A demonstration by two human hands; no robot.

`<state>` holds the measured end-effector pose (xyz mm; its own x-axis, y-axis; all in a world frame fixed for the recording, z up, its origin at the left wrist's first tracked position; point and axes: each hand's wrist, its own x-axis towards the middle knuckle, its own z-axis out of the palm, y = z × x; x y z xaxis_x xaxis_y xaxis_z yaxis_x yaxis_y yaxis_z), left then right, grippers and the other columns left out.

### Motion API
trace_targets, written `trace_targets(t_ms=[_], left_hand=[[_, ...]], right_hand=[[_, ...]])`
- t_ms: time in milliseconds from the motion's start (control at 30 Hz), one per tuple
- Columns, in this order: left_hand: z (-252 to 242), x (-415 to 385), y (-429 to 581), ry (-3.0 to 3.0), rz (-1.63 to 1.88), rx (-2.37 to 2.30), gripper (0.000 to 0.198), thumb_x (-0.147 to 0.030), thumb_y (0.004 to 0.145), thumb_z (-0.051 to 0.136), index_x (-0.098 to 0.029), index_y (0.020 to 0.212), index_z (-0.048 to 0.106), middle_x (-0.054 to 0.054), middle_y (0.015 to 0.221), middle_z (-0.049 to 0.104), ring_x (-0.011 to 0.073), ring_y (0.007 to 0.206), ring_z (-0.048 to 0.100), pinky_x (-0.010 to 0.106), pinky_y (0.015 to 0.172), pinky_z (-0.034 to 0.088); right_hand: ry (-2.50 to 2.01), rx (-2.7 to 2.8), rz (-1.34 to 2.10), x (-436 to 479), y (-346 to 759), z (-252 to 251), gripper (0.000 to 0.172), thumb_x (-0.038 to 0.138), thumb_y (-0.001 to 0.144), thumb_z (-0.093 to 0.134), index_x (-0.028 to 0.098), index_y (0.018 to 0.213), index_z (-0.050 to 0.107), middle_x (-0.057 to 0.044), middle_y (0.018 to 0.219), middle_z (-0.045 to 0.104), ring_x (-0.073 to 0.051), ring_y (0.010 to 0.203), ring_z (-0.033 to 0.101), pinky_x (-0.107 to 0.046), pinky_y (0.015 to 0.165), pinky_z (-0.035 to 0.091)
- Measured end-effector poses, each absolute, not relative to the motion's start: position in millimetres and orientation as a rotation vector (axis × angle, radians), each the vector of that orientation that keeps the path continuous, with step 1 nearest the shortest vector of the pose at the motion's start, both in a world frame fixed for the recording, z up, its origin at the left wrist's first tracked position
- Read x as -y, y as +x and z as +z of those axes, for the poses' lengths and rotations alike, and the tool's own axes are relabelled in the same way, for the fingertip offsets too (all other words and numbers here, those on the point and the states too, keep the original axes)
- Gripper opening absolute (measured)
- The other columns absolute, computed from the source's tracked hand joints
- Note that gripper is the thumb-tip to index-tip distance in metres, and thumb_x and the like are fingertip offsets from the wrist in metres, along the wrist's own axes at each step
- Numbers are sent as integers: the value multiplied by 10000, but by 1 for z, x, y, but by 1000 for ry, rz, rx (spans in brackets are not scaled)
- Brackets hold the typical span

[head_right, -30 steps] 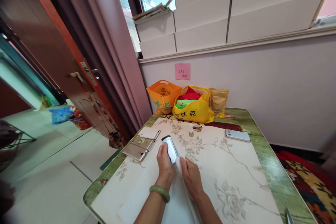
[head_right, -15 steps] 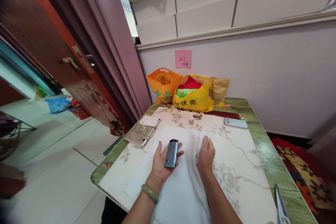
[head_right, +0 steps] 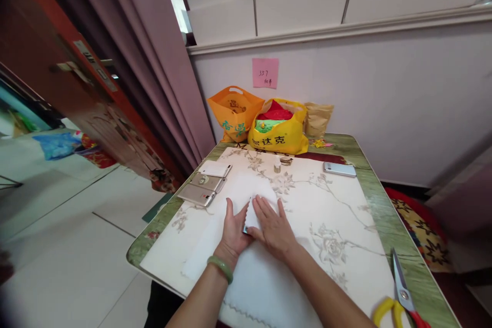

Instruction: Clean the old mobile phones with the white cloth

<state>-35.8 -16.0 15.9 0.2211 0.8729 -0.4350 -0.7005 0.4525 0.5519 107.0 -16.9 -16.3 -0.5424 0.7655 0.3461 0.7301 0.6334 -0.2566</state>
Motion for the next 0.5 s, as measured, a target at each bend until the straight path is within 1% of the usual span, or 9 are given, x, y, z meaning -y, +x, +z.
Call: trace_targets(t_ms=[67, 133, 233, 300, 400, 500], left_hand=[[14, 16, -37, 257, 1098, -723, 844, -813, 726, 382, -182, 1247, 587, 115, 1290, 595, 297, 1218, 522, 416, 980, 444], [8, 17, -40, 217, 1095, -796, 877, -816, 714, 397, -162, 1275, 558, 134, 1289, 592, 299, 1206, 533, 416, 966, 456], [0, 18, -43, 120, 1079, -953, 943, -817, 685, 445, -131, 1330, 493, 164, 1291, 585, 309, 1199, 540, 422, 967, 456], [-1, 17, -42, 121, 1086, -975, 925, -799, 700, 452, -128, 1336, 489, 161, 1291, 588, 303, 1210, 532, 405, 994, 436], [5, 16, -39, 210, 1069, -812, 860, -783, 731, 429, -158, 1313, 528, 131, 1314, 578, 295, 1226, 518, 397, 1028, 402], [9, 16, -38, 264, 1014, -626, 847, -795, 731, 403, -202, 1324, 523, 103, 1366, 538, 300, 1240, 503, 424, 1031, 394]], right_hand=[[-1191, 2403, 66, 19, 105, -16, 745, 528, 949, 373, 167, 1515, 51, -135, 1528, 231, -292, 1400, 255, -556, 1138, 9], [-1102, 2453, 49, 32, 105, -14, 796, 561, 931, 386, 141, 1514, 44, -148, 1529, 218, -299, 1405, 238, -550, 1141, -6], [-929, 2593, 90, 50, 109, -10, 837, 621, 907, 378, 152, 1515, 44, -127, 1533, 219, -281, 1403, 249, -520, 1154, -5], [-945, 2625, 107, 47, 110, -9, 807, 624, 917, 343, 180, 1514, 32, -104, 1536, 222, -266, 1398, 266, -522, 1153, -18], [-1157, 2555, 84, 25, 107, -12, 707, 569, 956, 285, 227, 1510, 9, -74, 1538, 225, -253, 1397, 270, -547, 1142, -27], [-1366, 2415, 33, 14, 100, -15, 675, 518, 976, 266, 209, 1510, -7, -91, 1534, 233, -266, 1400, 261, -568, 1134, -12]])
